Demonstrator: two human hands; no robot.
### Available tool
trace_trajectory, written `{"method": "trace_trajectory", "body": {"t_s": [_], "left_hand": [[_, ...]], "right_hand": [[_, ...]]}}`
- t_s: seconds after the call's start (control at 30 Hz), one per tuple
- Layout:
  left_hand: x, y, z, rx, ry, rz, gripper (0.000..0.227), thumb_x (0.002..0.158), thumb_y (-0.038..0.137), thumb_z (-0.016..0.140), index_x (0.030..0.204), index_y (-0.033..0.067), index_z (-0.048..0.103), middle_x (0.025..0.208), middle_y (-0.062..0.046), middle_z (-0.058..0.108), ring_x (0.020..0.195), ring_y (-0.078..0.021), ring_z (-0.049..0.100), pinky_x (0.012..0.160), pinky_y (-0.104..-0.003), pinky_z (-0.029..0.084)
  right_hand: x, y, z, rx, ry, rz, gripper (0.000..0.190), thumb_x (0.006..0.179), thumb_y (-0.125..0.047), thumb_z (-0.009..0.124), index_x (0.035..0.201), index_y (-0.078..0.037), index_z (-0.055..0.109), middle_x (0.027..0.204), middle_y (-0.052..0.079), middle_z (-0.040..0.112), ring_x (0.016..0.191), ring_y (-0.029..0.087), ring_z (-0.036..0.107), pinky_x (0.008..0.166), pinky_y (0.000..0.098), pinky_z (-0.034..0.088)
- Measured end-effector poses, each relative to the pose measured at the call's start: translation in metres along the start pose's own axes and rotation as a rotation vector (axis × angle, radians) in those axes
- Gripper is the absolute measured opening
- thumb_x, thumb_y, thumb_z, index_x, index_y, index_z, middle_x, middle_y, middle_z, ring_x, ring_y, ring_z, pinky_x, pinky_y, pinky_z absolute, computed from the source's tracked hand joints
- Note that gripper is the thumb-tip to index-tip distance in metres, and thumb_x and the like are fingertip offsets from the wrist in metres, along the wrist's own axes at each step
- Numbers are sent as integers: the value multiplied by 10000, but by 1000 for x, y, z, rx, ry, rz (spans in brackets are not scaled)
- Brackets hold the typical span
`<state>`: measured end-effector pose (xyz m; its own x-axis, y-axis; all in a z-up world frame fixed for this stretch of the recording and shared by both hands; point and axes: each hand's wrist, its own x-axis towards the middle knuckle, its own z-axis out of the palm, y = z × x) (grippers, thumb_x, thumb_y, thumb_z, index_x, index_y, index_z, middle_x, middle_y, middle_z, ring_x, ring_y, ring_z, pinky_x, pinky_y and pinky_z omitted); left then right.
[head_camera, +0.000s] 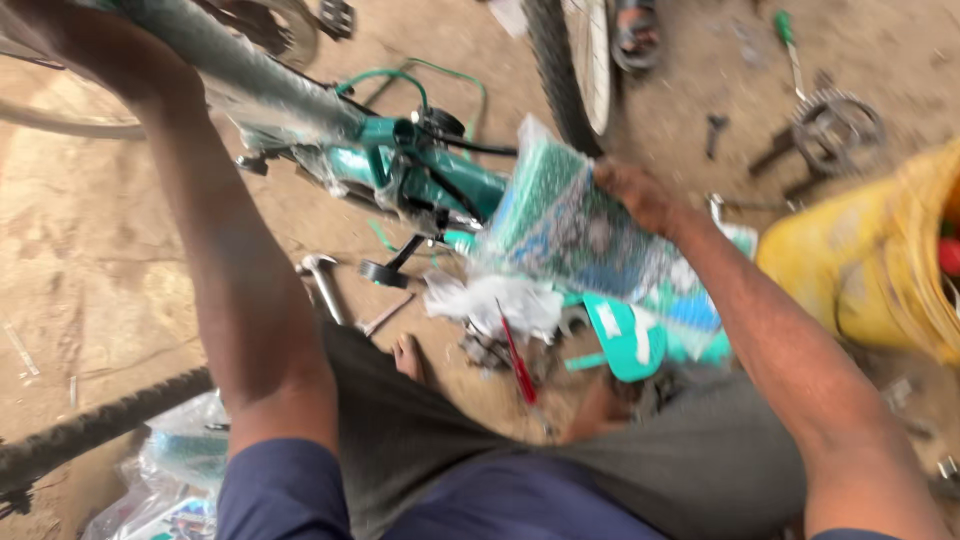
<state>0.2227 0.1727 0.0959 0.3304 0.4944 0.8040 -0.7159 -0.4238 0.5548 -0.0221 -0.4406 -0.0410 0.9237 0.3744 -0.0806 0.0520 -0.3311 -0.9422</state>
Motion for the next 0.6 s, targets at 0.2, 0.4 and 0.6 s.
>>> {"method": "trace_trajectory", "body": {"t_s": [0.2,0.4,0.6], "left_hand": [[47,49,-7,-118,-142,-67,455,1021,322,669,1229,-63,541,1114,-150,574,977,-262,597,902,-423,534],[68,90,-1,-171,-284,-303,418,1001,292,736,1099,-89,597,1001,-155,568,881,-263,550,843,-415,484],[53,80,-55,-461,-330,-547,473,1016,375,656,1216,-53,639,1181,-167,656,1090,-280,665,997,-455,585]], "right_hand": [[26,5,49,-103,-77,17,779,1037,-630,413,1476,4,522,1346,77,550,1263,206,539,1027,343,472],[2,-54,121,-29,72,38,821,945,-732,444,1297,-37,703,1160,160,750,1125,246,714,989,366,514],[-36,-72,185,9,232,-78,805,934,-713,588,1310,-2,627,1263,193,681,1201,300,648,1021,413,496]]}}
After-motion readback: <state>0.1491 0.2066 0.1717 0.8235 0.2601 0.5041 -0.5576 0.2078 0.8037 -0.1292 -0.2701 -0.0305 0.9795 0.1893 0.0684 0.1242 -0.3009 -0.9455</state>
